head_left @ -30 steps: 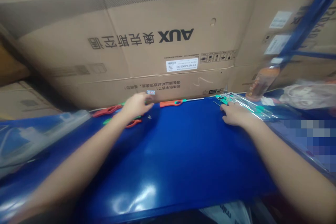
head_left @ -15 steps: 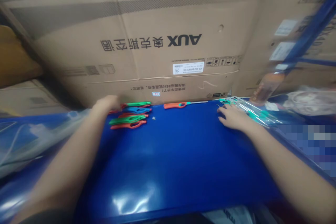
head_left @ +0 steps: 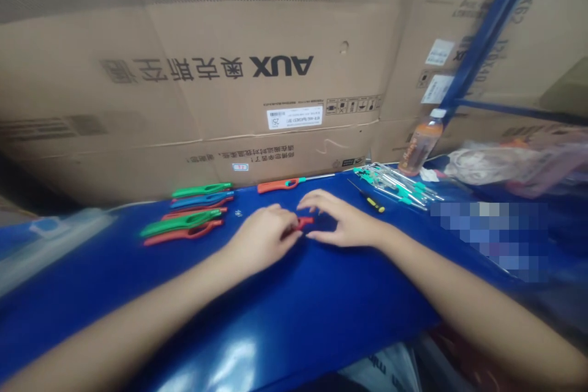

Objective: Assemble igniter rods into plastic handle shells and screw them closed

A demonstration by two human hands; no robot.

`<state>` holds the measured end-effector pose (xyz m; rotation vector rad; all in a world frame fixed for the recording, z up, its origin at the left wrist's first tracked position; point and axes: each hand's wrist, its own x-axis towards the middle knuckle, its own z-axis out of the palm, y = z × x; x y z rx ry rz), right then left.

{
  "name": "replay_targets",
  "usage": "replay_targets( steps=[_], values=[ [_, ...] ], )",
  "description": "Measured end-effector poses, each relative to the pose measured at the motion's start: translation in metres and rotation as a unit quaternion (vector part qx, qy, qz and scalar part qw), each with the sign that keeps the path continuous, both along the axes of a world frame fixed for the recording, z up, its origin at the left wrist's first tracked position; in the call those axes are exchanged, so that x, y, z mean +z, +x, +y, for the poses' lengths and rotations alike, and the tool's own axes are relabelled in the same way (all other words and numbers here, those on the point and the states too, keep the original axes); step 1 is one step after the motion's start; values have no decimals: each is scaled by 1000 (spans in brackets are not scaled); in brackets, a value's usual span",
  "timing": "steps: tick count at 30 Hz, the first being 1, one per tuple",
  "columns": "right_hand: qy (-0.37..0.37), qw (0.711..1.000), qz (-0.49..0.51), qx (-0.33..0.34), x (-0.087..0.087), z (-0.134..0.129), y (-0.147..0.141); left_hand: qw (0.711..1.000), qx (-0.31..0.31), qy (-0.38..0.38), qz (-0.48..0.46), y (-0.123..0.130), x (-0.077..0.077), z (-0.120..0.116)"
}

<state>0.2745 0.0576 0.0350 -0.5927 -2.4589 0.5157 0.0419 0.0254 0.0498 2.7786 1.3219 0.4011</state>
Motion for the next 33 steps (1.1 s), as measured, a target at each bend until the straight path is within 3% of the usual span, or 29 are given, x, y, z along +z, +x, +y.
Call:
replay_targets(
  steps=[3,6,12,16,33],
  values=[
    [-22,996,-80,30,-3,-4,-5,998,-51,3,-39,11,-30,-3],
    [-38,988,-151,8,-7,3,1,994,-76,-5,-73,8,-42,1],
    [-53,978,-196,-46,0,19,26,992,-35,25,-118,-3,-48,15],
    [-57,976,-198,-72,5,23,32,989,0,-4,-147,-7,-60,26],
    [-93,971,-188,-114,2,20,25,979,-44,-47,-196,-8,-65,34]
  ],
)
